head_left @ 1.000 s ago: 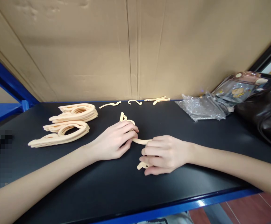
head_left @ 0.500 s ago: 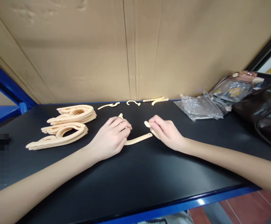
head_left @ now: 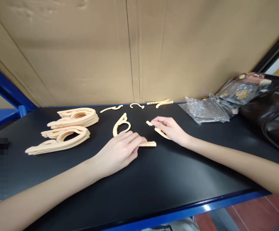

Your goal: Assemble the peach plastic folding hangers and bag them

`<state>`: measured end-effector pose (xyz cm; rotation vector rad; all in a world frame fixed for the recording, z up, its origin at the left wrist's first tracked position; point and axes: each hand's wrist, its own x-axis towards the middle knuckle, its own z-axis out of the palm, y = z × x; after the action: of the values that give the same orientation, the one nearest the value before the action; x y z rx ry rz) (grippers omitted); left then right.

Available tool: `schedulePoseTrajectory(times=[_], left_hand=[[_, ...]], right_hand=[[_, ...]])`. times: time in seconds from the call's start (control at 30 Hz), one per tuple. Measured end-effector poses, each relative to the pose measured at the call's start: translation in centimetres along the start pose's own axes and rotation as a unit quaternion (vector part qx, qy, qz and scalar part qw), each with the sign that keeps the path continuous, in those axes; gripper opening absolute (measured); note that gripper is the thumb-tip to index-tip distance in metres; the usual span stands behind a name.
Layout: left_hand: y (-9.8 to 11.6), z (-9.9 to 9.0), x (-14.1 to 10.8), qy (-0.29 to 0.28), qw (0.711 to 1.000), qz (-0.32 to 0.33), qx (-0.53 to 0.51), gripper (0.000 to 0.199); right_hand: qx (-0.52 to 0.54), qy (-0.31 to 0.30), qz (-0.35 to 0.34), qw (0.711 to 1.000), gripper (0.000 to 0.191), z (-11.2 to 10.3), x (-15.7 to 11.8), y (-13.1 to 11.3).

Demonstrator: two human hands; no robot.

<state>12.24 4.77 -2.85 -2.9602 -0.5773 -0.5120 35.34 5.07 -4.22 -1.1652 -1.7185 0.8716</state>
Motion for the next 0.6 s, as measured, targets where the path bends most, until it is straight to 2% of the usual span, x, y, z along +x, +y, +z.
schedulePoseTrajectory(times=[0.1,0.2,0.3,0.4,0.5,0.6], left_hand=[[0.0,0.0,0.0,0.009,1.0,-0.019,-0.02,0.025],[0.0,0.0,0.0,0.002,0.999,-0.028,-0.041,0.018],[0.2,-0.1,-0.1,-0.005,0.997,-0.042,-0.067,0.016],[0.3,-0.2,-0.1,-0.003,0.989,-0.07,-0.127,0.015],[-0.1,0.0,0.1,-0.01,0.964,-0.124,-0.233,0.011],[-0.6,0.2,0.4,-0.024,0.921,-0.181,-0.344,0.01]], right_hand=[[0.04,-0.002,0.007,0.999,0.027,0.1,-0.1,-0.4],[0.055,0.027,-0.023,0.998,0.023,0.2,-0.6,-0.7],[-0.045,0.047,-0.104,0.992,0.019,0.4,-1.3,-1.0],[-0.182,0.021,-0.228,0.956,0.015,0.6,-1.8,-1.1],[-0.256,-0.009,-0.305,0.917,0.015,0.7,-2.0,-1.1],[-0.288,-0.025,-0.31,0.906,0.015,0.7,-1.8,-1.1]])
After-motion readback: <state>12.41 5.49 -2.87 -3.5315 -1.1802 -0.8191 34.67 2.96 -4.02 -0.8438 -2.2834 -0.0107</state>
